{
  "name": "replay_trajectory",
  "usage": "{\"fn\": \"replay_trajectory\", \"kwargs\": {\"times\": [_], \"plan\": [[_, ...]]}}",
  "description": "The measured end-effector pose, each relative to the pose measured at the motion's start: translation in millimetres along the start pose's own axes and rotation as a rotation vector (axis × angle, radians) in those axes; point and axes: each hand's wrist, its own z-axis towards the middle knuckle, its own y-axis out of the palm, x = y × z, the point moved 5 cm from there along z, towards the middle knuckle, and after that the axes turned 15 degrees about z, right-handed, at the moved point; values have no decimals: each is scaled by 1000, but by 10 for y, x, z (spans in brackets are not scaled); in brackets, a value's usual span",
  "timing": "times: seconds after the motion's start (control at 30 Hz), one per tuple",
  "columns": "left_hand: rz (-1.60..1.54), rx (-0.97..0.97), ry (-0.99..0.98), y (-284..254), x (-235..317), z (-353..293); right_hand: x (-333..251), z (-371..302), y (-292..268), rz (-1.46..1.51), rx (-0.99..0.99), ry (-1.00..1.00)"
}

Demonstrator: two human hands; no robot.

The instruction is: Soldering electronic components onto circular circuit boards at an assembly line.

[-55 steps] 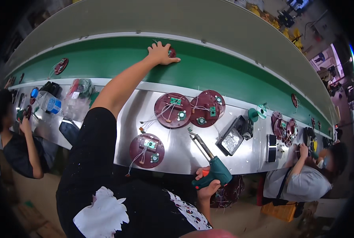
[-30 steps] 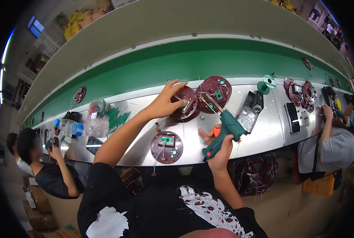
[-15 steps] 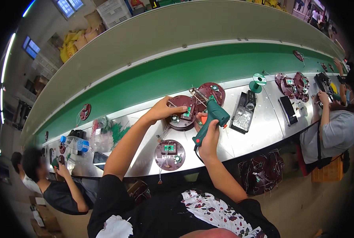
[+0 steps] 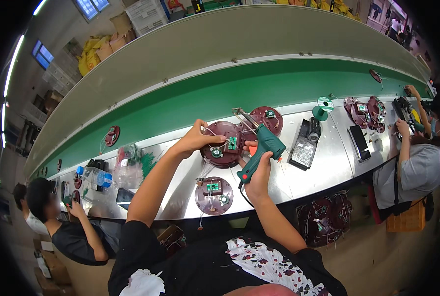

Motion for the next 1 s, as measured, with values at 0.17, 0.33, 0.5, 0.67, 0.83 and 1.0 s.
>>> {"fn": "replay_trajectory", "kwargs": {"times": [0.17, 0.33, 0.5, 0.67, 0.83, 1.0], "plan": [[-134, -17, 52, 20, 3, -59, 30, -26, 51, 23, -34, 30], [-254, -186, 68, -1, -85, -20, -102, -71, 21, -65, -41, -65], [-383, -92, 113, -199, -164, -195, -347, -177, -129, -130, -89, -149], [-542, 1, 77, -407, -431, -368, -471, -273, -186, -174, -78, -195], [-661, 48, 38, -588, -478, -614, -507, -281, -197, -190, -89, -183], [-772, 108, 80, -735, -586, -835, -548, -331, -182, -205, -85, -185]]}}
